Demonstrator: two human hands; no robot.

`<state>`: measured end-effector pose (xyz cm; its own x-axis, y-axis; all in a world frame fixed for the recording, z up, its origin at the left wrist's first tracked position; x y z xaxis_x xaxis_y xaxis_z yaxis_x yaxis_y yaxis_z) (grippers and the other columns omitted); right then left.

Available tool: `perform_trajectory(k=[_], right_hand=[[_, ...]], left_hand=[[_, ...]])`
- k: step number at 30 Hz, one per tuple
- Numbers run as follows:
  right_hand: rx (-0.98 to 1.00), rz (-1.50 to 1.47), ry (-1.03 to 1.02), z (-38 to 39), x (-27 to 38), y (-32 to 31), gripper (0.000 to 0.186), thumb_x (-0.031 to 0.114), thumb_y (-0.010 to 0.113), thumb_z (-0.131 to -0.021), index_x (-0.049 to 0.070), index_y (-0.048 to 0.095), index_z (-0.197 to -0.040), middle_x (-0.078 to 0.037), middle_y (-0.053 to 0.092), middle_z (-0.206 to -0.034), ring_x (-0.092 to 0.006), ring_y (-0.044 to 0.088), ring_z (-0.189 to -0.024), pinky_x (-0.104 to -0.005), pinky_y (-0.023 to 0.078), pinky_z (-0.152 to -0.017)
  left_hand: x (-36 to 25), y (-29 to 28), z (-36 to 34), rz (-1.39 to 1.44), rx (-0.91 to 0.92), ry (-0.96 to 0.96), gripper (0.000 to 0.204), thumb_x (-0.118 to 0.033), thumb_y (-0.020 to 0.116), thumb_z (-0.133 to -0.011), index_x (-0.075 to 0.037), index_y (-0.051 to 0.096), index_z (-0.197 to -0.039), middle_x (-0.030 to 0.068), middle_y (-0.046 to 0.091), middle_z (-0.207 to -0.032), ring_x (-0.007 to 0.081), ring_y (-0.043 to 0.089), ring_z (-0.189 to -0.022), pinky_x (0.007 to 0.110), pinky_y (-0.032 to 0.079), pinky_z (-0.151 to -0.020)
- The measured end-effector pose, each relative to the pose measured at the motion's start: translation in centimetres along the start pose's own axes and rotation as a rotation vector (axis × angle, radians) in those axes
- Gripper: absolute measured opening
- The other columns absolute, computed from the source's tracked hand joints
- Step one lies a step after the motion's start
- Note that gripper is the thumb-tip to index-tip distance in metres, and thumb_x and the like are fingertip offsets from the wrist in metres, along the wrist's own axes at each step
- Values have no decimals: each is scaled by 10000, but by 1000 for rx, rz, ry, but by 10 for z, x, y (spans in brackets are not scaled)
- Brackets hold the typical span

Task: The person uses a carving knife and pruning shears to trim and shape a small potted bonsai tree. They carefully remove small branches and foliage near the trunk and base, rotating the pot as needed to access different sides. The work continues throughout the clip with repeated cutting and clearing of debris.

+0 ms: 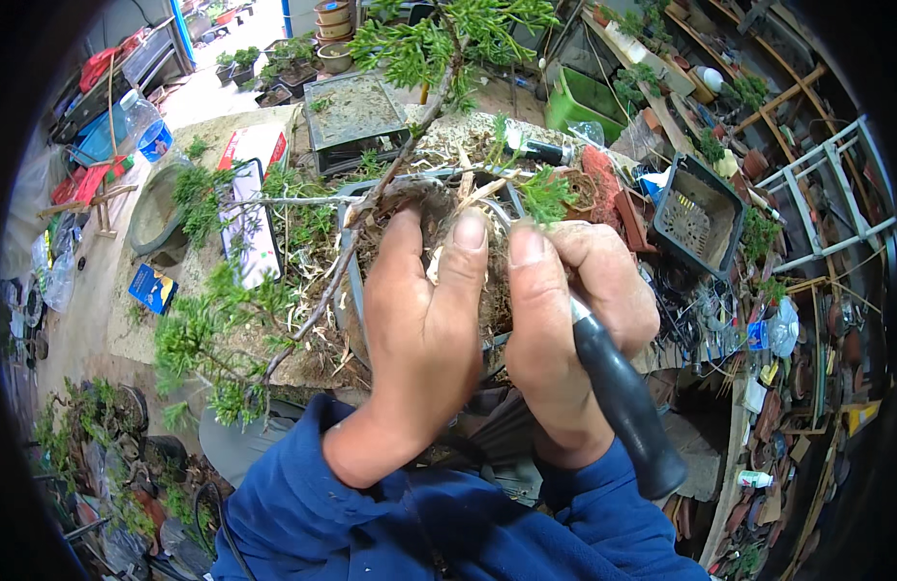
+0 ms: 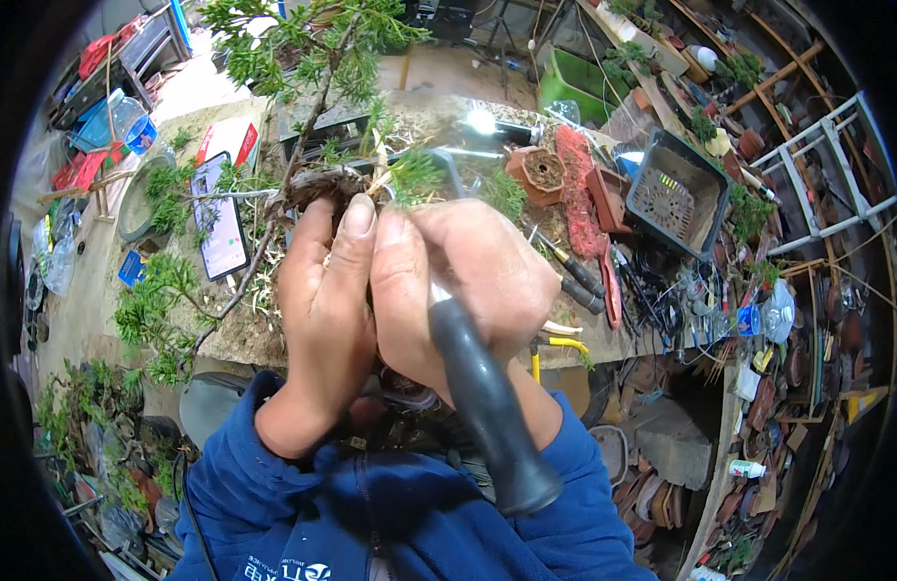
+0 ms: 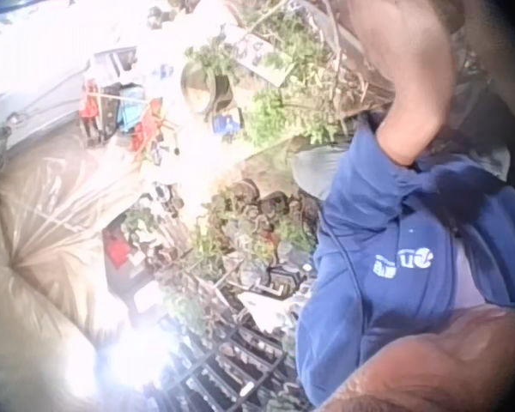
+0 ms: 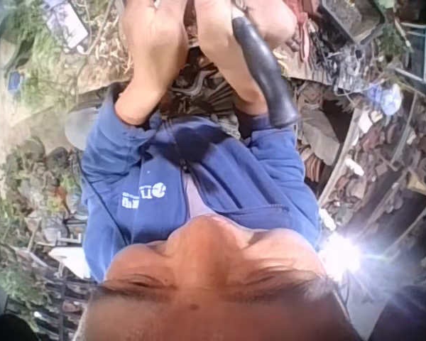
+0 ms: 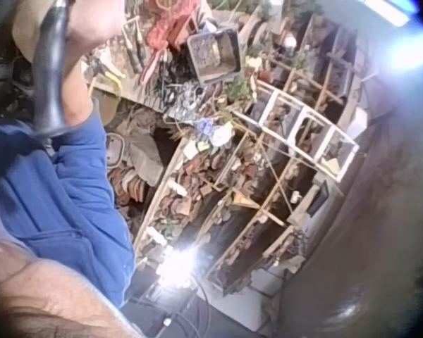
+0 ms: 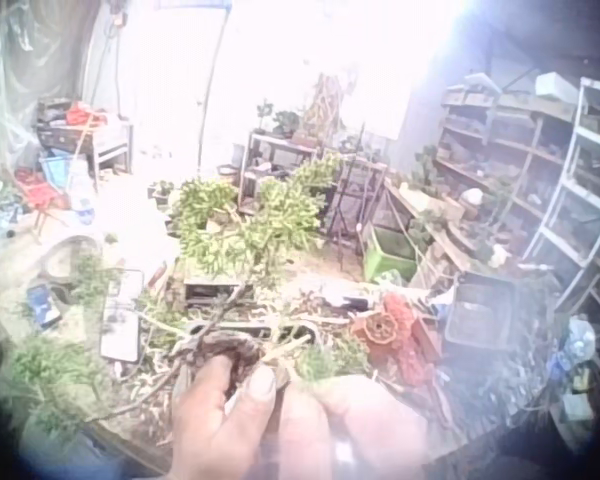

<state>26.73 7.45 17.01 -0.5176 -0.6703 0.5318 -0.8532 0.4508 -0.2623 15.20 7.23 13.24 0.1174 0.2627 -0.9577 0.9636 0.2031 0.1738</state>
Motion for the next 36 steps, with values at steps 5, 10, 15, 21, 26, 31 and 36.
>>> perform_trajectory(k=[5,10,15,21,26,31,36], right_hand=[[-38,-103,52,0,-1,8,130,-24,725,-922,-24,639,-824,-26,622,-695,-68,543,-632,-241,433,-567],[-40,-169,178,-4,-2,7,185,-6,654,-940,3,612,-761,-39,652,-657,-52,502,-512,-233,394,-504],[-2,-423,417,-15,-18,4,180,21,660,-929,-16,645,-754,-50,649,-643,-87,572,-535,-262,432,-516],[-12,-638,406,-10,-28,4,193,42,648,-968,-19,661,-786,-76,662,-650,-79,545,-490,-219,417,-493],[-29,-730,555,0,-24,-5,195,56,638,-974,-22,654,-796,-109,705,-676,-75,532,-488,-226,422,-495],[-135,-1011,565,13,-19,-10,162,68,638,-994,-46,668,-883,-150,732,-755,-119,607,-561,-264,511,-574],[-73,-462,404,25,-21,-6,251,114,609,-1030,-129,670,-1020,-215,735,-835,-232,691,-643,-330,590,-658]], left_hand=[[17,20,-8,152,-207,-61,332,-300,697,-1073,28,648,-1065,107,685,-944,187,601,-817,347,499,-744],[22,24,-12,67,-278,-7,308,-302,723,-1065,-10,644,-1007,21,654,-868,90,591,-798,276,492,-662],[14,24,-9,-46,-308,12,331,-308,718,-1070,11,667,-999,18,653,-874,93,552,-804,290,477,-688],[13,21,-8,23,-241,30,380,-362,690,-1081,-9,624,-958,13,638,-873,70,526,-782,251,440,-650],[15,12,-3,17,-197,46,350,-296,720,-1063,47,663,-1020,105,685,-913,158,593,-830,341,499,-740],[12,7,0,368,-22,-31,365,-255,689,-1064,38,634,-1273,78,700,-1130,121,604,-987,301,499,-884],[10,4,3,433,12,-81,430,-79,631,-934,41,592,-1345,73,685,-1186,139,642,-1020,298,522,-915]])
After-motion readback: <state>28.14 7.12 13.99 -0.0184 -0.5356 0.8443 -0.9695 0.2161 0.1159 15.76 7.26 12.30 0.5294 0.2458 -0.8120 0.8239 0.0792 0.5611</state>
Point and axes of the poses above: each hand's wrist, its own z-axis away from the middle knuckle, its own y-axis out of the palm, x = y × z, the point moved 2 cm from there along -z, towards the middle knuckle
